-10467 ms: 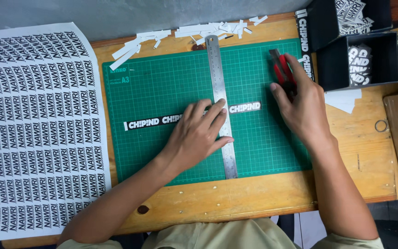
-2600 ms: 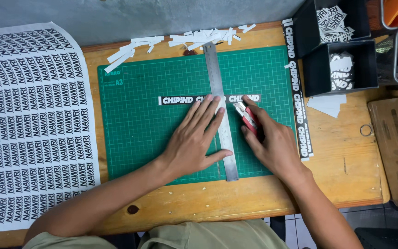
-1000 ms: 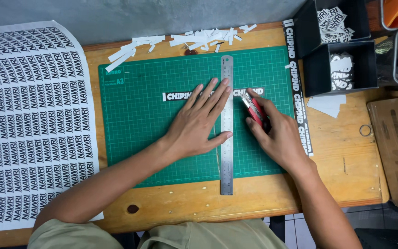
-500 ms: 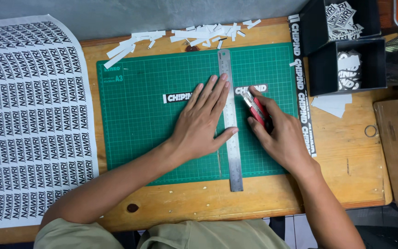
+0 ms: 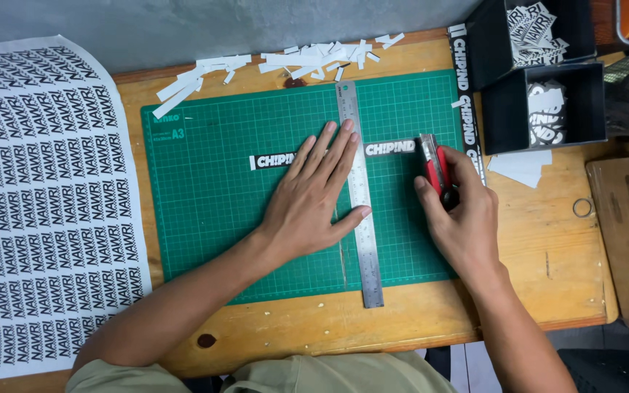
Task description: The person uses a metal ruler and a red utility knife to cut a strip of white stickers with black text on a green cutting mat. They repeatedly align the ruler and slice the material to separate individual sticker units.
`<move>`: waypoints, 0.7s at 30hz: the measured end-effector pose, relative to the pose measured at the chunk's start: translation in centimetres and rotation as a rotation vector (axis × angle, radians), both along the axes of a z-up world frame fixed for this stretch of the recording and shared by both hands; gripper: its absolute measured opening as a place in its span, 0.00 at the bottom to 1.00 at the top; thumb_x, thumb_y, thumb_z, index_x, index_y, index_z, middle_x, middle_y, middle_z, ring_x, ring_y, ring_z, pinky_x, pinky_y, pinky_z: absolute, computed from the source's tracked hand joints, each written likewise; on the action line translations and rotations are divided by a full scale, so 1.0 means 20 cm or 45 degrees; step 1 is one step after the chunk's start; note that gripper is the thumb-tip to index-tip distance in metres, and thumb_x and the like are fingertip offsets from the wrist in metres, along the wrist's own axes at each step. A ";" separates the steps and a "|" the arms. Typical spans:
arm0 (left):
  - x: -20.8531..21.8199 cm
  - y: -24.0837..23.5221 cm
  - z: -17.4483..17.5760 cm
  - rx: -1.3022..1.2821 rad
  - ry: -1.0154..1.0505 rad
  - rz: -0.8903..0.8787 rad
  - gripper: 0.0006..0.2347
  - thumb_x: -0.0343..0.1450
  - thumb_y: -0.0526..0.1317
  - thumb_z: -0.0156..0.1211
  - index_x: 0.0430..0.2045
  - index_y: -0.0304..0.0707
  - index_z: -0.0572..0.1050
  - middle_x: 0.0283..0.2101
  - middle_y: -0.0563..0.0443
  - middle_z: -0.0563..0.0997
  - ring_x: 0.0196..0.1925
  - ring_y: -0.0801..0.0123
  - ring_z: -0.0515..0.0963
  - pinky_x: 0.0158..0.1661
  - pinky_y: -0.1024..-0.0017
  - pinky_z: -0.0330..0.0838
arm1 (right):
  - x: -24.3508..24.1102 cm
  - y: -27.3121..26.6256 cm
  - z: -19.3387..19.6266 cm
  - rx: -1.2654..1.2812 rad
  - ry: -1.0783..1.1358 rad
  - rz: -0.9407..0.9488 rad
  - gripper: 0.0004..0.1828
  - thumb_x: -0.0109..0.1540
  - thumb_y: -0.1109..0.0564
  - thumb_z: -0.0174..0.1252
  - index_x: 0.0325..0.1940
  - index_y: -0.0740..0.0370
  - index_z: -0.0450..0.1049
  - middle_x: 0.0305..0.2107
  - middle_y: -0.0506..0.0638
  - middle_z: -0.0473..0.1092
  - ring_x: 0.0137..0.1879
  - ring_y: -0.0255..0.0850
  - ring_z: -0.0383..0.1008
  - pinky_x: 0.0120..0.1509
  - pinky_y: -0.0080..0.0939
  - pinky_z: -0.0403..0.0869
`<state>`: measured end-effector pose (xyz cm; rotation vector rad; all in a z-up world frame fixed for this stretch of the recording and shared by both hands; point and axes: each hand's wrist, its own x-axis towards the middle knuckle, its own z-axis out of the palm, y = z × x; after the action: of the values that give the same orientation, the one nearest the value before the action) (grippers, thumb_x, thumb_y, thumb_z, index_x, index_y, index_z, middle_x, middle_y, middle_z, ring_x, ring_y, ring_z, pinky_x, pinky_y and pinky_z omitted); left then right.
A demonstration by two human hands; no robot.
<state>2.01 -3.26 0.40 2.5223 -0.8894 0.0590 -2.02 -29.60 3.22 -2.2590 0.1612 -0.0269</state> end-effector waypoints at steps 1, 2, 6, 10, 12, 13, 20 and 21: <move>0.00 0.00 0.00 -0.002 0.002 -0.006 0.43 0.81 0.63 0.58 0.86 0.28 0.53 0.90 0.33 0.51 0.92 0.43 0.49 0.86 0.47 0.40 | 0.00 -0.01 0.00 -0.002 0.002 -0.006 0.27 0.73 0.56 0.68 0.75 0.66 0.74 0.49 0.75 0.80 0.56 0.78 0.82 0.49 0.69 0.82; 0.00 0.00 -0.01 0.015 -0.014 0.000 0.44 0.81 0.63 0.58 0.86 0.28 0.53 0.90 0.33 0.51 0.92 0.43 0.49 0.86 0.47 0.40 | 0.00 -0.02 0.00 -0.003 0.004 -0.030 0.27 0.73 0.56 0.68 0.75 0.66 0.74 0.49 0.75 0.80 0.56 0.78 0.82 0.49 0.69 0.81; -0.01 -0.01 0.00 0.036 -0.028 0.022 0.44 0.80 0.62 0.59 0.86 0.29 0.53 0.90 0.33 0.51 0.92 0.43 0.50 0.86 0.47 0.41 | -0.01 -0.04 -0.01 0.006 -0.009 -0.074 0.27 0.74 0.56 0.68 0.76 0.66 0.74 0.49 0.75 0.80 0.56 0.77 0.82 0.50 0.70 0.81; -0.01 -0.01 0.00 0.042 -0.026 0.017 0.44 0.80 0.62 0.59 0.86 0.28 0.53 0.89 0.32 0.51 0.92 0.42 0.50 0.86 0.47 0.41 | 0.00 0.02 0.06 0.024 -0.010 -0.032 0.25 0.73 0.57 0.66 0.74 0.65 0.74 0.48 0.75 0.81 0.56 0.77 0.83 0.47 0.70 0.80; -0.01 -0.01 0.00 0.053 -0.027 0.022 0.44 0.80 0.62 0.59 0.86 0.28 0.53 0.90 0.32 0.51 0.92 0.42 0.49 0.86 0.47 0.41 | -0.01 -0.01 -0.01 0.021 -0.002 0.010 0.26 0.72 0.56 0.68 0.73 0.67 0.75 0.47 0.76 0.80 0.54 0.79 0.83 0.49 0.71 0.81; -0.01 -0.01 0.00 0.054 -0.027 0.026 0.44 0.80 0.62 0.59 0.86 0.28 0.53 0.90 0.32 0.51 0.92 0.42 0.49 0.86 0.47 0.41 | -0.01 0.01 0.00 0.022 -0.002 0.013 0.26 0.72 0.56 0.68 0.73 0.67 0.75 0.47 0.76 0.80 0.54 0.79 0.83 0.49 0.71 0.81; 0.00 0.00 0.01 0.054 0.011 -0.015 0.43 0.81 0.61 0.59 0.86 0.27 0.52 0.90 0.32 0.50 0.92 0.41 0.49 0.86 0.44 0.40 | 0.00 0.09 0.09 -0.014 0.056 0.119 0.26 0.72 0.54 0.65 0.74 0.66 0.74 0.48 0.75 0.81 0.55 0.78 0.83 0.49 0.70 0.82; 0.00 0.01 0.02 0.061 0.011 -0.027 0.43 0.81 0.61 0.58 0.86 0.27 0.53 0.90 0.33 0.50 0.92 0.41 0.49 0.85 0.44 0.40 | 0.00 0.09 0.09 -0.017 0.058 0.121 0.26 0.72 0.54 0.65 0.73 0.67 0.75 0.47 0.76 0.81 0.54 0.78 0.84 0.48 0.69 0.82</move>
<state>2.06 -3.15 0.75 2.5552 -0.9242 0.0200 -2.04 -27.76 5.08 -2.2787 0.0779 0.0747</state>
